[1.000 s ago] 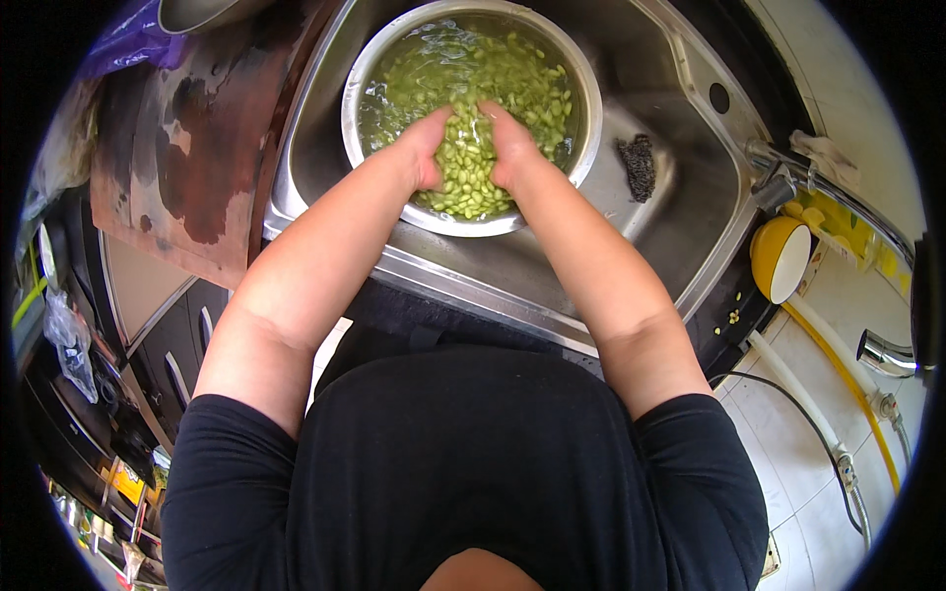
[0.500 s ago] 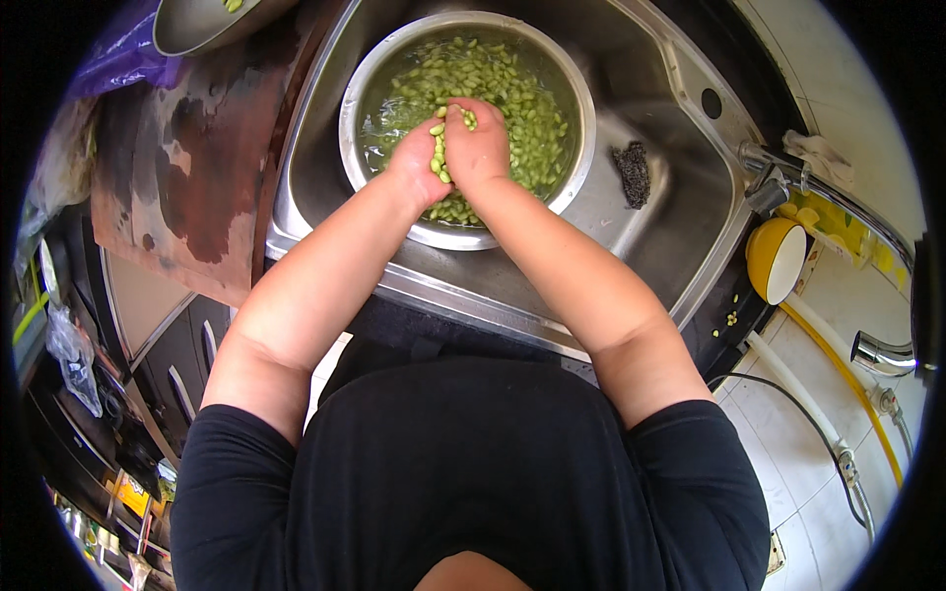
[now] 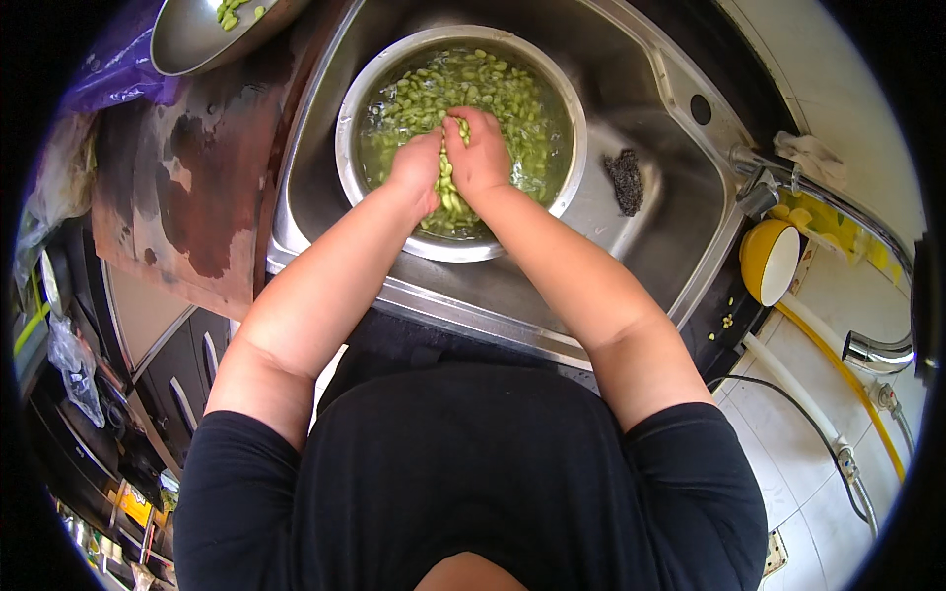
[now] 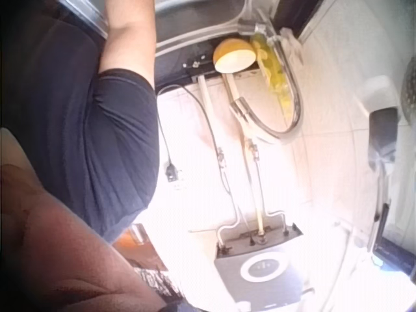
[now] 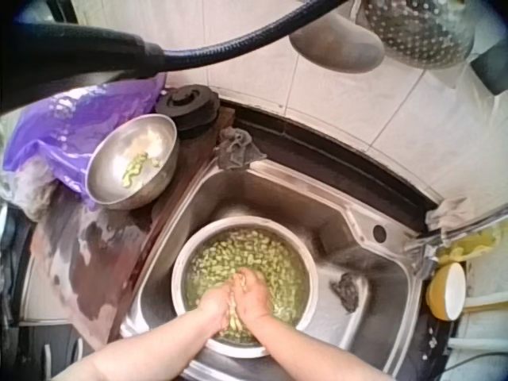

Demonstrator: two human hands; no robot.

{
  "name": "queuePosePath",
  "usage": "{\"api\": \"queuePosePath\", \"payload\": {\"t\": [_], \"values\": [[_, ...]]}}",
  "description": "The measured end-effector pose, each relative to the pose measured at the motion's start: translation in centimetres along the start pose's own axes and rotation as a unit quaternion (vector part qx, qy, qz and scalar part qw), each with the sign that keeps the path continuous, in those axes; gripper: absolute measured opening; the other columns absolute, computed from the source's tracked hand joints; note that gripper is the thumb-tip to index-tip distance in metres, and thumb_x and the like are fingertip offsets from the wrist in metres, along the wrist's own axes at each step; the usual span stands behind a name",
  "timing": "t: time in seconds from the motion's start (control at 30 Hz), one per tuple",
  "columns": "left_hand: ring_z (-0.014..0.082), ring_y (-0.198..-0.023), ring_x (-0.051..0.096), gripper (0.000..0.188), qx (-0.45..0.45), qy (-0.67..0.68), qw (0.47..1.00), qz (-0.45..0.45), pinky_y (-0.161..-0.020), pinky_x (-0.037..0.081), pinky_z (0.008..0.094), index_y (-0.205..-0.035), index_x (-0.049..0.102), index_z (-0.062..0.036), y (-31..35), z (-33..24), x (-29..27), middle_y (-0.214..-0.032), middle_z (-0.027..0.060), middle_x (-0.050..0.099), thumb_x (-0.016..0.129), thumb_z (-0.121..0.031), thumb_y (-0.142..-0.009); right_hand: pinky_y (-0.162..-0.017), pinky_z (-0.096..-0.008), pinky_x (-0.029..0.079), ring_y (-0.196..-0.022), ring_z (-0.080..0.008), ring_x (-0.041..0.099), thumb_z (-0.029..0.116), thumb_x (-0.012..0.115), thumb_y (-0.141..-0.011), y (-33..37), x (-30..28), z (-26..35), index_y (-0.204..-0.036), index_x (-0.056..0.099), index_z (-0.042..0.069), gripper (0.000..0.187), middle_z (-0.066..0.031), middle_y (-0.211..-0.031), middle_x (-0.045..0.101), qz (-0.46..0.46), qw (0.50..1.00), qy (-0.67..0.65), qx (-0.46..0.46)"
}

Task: The person washes edamame beans in a metal bowl placed in a kitchen sink. They agitate the beans by hand, rinse them under running water from the faucet, and inspect them by picking up handfuls to check their condition.

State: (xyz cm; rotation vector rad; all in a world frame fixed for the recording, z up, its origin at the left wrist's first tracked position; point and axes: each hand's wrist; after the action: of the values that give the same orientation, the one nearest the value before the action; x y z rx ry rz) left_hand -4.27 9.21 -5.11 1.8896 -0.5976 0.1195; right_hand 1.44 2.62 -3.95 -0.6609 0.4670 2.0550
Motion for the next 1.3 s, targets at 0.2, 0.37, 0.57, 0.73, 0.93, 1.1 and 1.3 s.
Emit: {"api": "queuePosePath", "payload": {"t": [0.2, 0.37, 0.57, 0.73, 0.93, 1.1, 1.3], "values": [[0.0157, -0.057, 0.044, 0.033, 0.076, -0.207, 0.97, -0.099, -0.046, 0.035, 0.0328, -0.089, 0.053, 0.0002, 0.8, -0.9, 0.7, -0.066, 0.0081, 0.05, 0.045, -0.031, -0.088, -0.07, -0.0398, 0.045, -0.08, -0.0345, 0.058, 0.032, 0.055, -0.081, -0.8, -0.9, -0.8, -0.089, 0.061, 0.01, 0.025, -0.0159, -0.086, 0.061, 0.038, 0.999, 0.005, 0.02], [0.014, -0.053, 0.044, 0.03, 0.049, -0.181, 0.977, -0.1, -0.042, 0.036, 0.0291, -0.085, 0.052, -0.0087, 0.6, -1.1, 0.6, -0.067, 0.0037, 0.049, 0.041, -0.036, -0.091, -0.07, -0.0391, 0.045, -0.077, -0.0338, 0.059, 0.053, 0.041, -0.083, -1.5, -1.8, -1.2, -0.083, 0.061, 0.006, 0.051, -0.0167, -0.077, 0.062, 0.07, 0.981, -0.027, 0.179], [0.0133, -0.056, 0.046, 0.029, 0.001, -0.06, 0.997, -0.046, -0.045, 0.038, 0.0247, -0.088, 0.053, -0.0074, 1.8, -2.6, 0.5, -0.073, 0.0053, 0.054, 0.038, -0.031, -0.092, -0.051, -0.0313, 0.043, -0.063, -0.0187, 0.059, 0.034, 0.047, -0.087, -1.6, -2.4, -1.6, -0.086, 0.058, 0.006, 0.03, -0.0102, -0.069, 0.058, 0.084, 0.937, -0.234, 0.244], [0.0131, -0.057, 0.048, 0.017, 0.068, -0.069, 0.995, 0.015, -0.043, 0.038, 0.0263, -0.097, 0.054, -0.0044, 0.9, -2.2, 0.4, -0.08, 0.006, 0.056, 0.043, -0.016, -0.09, -0.041, -0.022, 0.036, -0.057, -0.0118, 0.055, 0.017, 0.049, -0.087, -1.0, -3.7, -0.4, -0.097, 0.054, 0.006, 0.015, -0.0061, -0.077, 0.057, 0.09, 0.898, -0.351, 0.248], [0.0093, -0.051, 0.042, 0.02, 0.062, -0.122, 0.991, 0.003, -0.044, 0.035, 0.0223, -0.091, 0.053, -0.0076, 1.8, -2.7, 0.8, -0.071, 0.0008, 0.05, 0.047, -0.027, -0.089, -0.055, -0.024, 0.042, -0.072, -0.0115, 0.055, 0.018, 0.052, -0.087, -0.7, -4.6, 0.2, -0.098, 0.055, 0.005, 0.018, -0.0039, -0.084, 0.059, 0.119, 0.896, -0.361, 0.231], [0.0104, -0.074, 0.05, 0.028, 0.126, -0.236, 0.963, 0.028, -0.07, 0.039, 0.0266, -0.094, 0.055, -0.0092, 2.6, -3.4, 0.6, -0.082, 0.0007, 0.057, 0.053, -0.035, -0.085, -0.08, -0.0299, 0.04, -0.093, -0.0194, 0.052, 0.036, 0.049, -0.086, -0.8, -6.7, 0.2, -0.11, 0.054, 0.007, 0.038, -0.0105, -0.108, 0.054, 0.154, 0.914, -0.315, 0.205], [0.0406, -0.13, 0.008, 0.066, 0.035, -0.189, 0.979, 0.061, -0.099, 0.015, 0.0593, -0.138, 0.019, -0.0143, 6.9, -5.8, 1.2, -0.146, 0.0098, 0.003, 0.034, -0.053, -0.087, -0.087, -0.0378, 0.043, -0.119, -0.028, 0.038, 0.047, 0.038, -0.089, -0.6, -11.5, 1.1, -0.13, 0.038, 0.01, 0.056, -0.0139, -0.135, 0.032, 0.283, 0.915, -0.184, 0.224]]}}
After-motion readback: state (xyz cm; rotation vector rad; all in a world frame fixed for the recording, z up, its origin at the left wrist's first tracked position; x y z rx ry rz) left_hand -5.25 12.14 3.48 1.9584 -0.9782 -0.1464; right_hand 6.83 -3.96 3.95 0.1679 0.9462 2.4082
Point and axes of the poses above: each hand's wrist, its own y-axis away from the middle knuckle, its own x-axis out of the palm, z = x × y
